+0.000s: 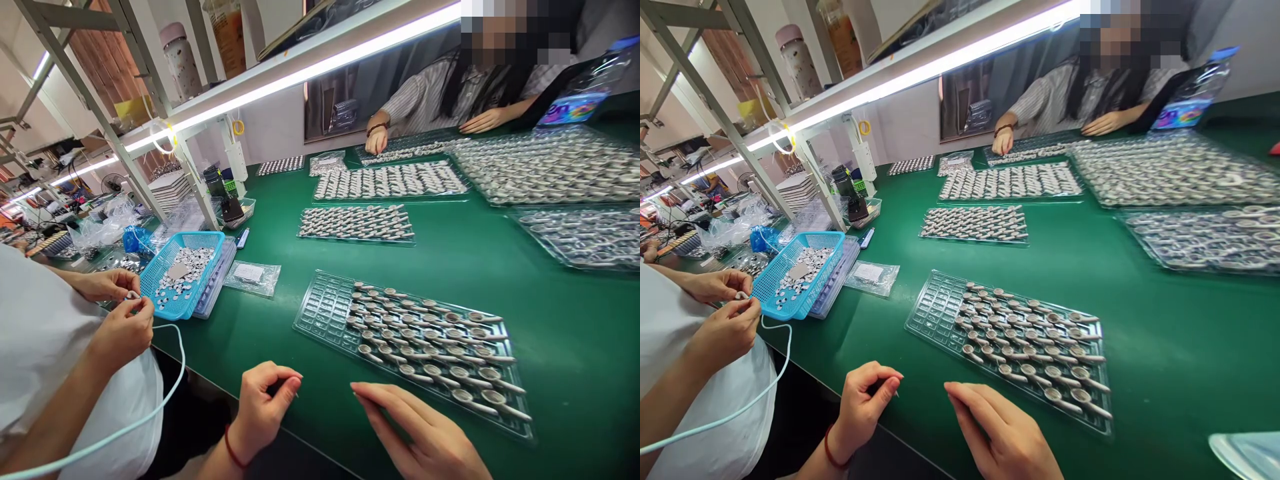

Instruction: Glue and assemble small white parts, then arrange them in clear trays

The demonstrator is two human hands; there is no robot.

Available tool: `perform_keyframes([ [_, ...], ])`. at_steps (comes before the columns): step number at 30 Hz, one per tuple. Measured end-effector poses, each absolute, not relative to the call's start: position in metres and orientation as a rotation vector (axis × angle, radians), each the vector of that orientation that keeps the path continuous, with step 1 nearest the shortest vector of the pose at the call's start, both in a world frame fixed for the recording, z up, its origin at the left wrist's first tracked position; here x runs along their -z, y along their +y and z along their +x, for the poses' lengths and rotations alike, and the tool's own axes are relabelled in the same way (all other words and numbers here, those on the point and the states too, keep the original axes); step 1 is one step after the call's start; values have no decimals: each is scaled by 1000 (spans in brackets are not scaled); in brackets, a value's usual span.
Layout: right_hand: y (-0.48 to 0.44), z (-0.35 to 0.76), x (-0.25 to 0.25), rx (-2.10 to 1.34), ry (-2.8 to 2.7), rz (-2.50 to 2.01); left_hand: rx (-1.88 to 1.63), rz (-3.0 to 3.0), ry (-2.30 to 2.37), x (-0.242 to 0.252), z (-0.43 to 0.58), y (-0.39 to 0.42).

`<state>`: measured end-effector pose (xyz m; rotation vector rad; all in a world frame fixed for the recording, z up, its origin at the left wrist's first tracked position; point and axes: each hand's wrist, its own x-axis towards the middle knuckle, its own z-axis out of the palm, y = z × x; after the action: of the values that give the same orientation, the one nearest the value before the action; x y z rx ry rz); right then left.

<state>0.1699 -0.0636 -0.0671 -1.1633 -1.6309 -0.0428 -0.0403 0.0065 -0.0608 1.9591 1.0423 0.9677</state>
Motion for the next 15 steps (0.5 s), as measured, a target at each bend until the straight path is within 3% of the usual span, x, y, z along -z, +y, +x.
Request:
perform_keyframes([
  [15, -64, 169, 66, 16, -1622, -1158, -963, 1959, 1049, 61, -41, 6],
])
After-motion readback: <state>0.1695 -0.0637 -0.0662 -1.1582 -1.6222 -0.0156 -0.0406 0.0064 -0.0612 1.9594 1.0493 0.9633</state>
